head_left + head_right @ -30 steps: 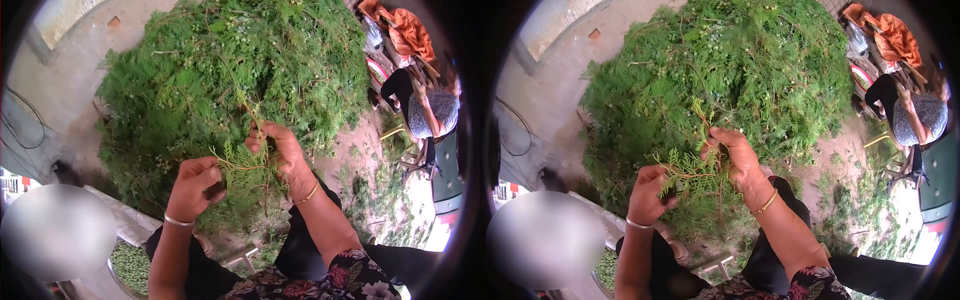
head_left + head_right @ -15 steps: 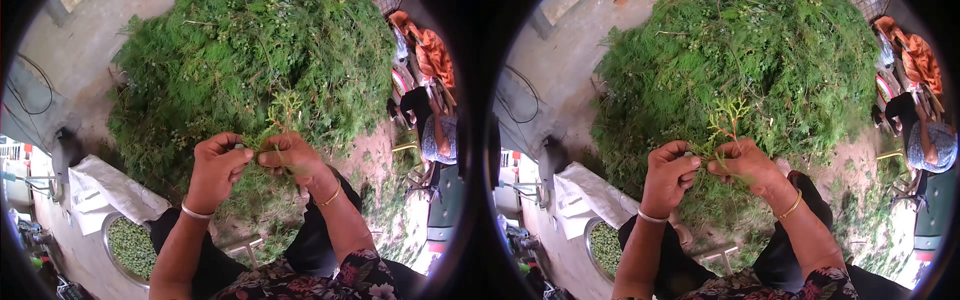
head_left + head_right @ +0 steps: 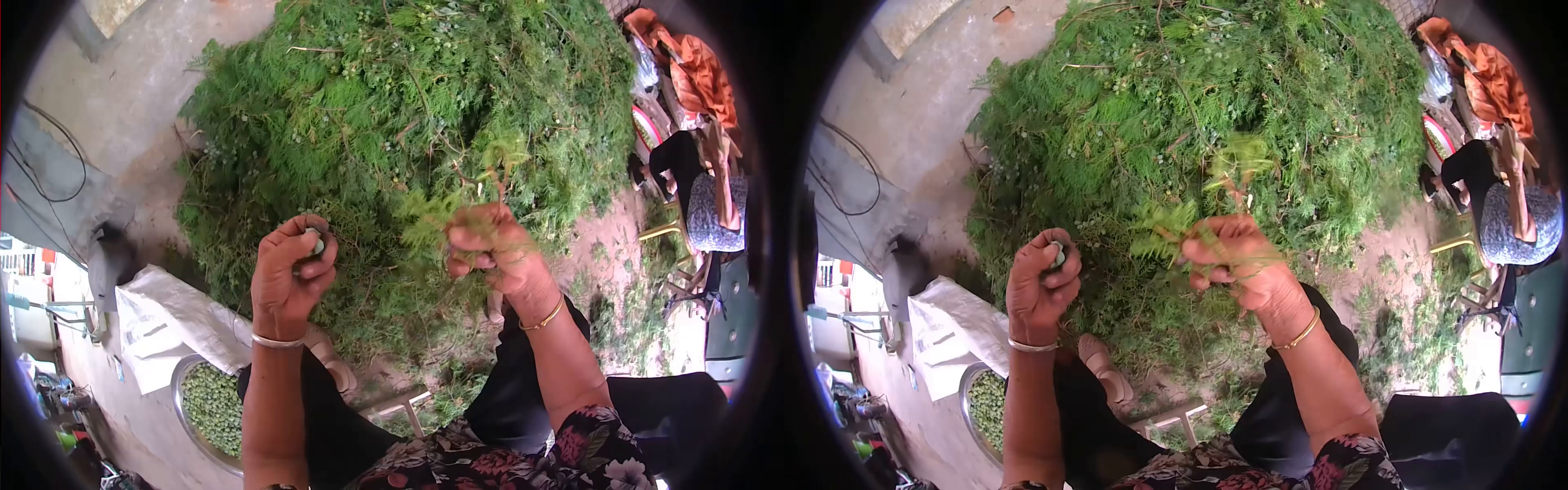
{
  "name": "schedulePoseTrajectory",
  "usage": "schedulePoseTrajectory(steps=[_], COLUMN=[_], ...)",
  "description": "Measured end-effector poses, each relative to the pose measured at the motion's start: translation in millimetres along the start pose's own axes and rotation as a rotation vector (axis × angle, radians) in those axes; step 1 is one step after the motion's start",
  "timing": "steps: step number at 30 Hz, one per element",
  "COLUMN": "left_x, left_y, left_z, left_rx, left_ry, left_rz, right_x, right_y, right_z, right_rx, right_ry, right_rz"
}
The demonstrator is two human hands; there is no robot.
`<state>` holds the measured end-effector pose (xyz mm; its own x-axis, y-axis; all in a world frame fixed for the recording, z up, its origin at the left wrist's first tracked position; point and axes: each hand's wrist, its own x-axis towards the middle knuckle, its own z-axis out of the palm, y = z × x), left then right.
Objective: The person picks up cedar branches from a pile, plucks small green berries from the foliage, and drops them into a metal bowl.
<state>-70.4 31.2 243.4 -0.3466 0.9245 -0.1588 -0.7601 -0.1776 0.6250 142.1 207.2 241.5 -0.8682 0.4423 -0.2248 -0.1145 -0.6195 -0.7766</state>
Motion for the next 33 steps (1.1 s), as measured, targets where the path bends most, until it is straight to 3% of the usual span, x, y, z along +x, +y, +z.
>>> schedulePoseTrajectory(steps=[1, 3, 7, 11, 16, 19, 24, 28, 30, 33], left_x=[0.5, 2.0, 8.1, 14.8, 17.0, 18.1, 19.9, 18.9, 18.6, 13.8], left_y=[-3.3, -15.8, -46.1, -76.1, -86.3, -85.0, -82.7, -84.9, -87.0, -92.9], left_z=[-1.1, 4.3, -1.0, 7.6, 30.5, 32.9, 25.4, 35.0, 33.7, 38.8], left_rx=[-0.002, -0.102, -0.070, 0.289, 0.140, 0.031, 0.017, 0.016, 0.123, 0.085], left_ry=[-0.003, 0.091, 0.158, 0.244, 0.314, 0.330, 0.132, 0.216, 0.163, 0.175], left_rz=[0.001, -0.073, -0.166, -0.319, -0.426, -0.332, -0.374, -0.191, -0.028, 0.031], right_x=[-0.8, -2.3, -3.2, -3.4, -8.4, -12.5, -15.3, -6.6, -2.2, 1.6], right_y=[-3.1, -8.7, -11.9, -12.1, -14.5, -15.8, -15.5, -5.7, 6.5, 20.9], right_z=[-1.0, -2.6, -7.3, -6.9, -8.3, -9.6, -4.0, 2.8, 8.2, 12.1], right_rx=[-0.003, 0.270, 0.298, 0.308, 0.340, 0.309, 0.286, -0.052, -0.200, -0.460], right_ry=[0.001, 0.096, 0.017, -0.086, -0.152, -0.185, -0.219, 0.181, 0.186, 0.221], right_rz=[-0.002, -0.023, -0.056, -0.043, -0.008, 0.045, 0.068, 0.090, 0.065, 0.000])
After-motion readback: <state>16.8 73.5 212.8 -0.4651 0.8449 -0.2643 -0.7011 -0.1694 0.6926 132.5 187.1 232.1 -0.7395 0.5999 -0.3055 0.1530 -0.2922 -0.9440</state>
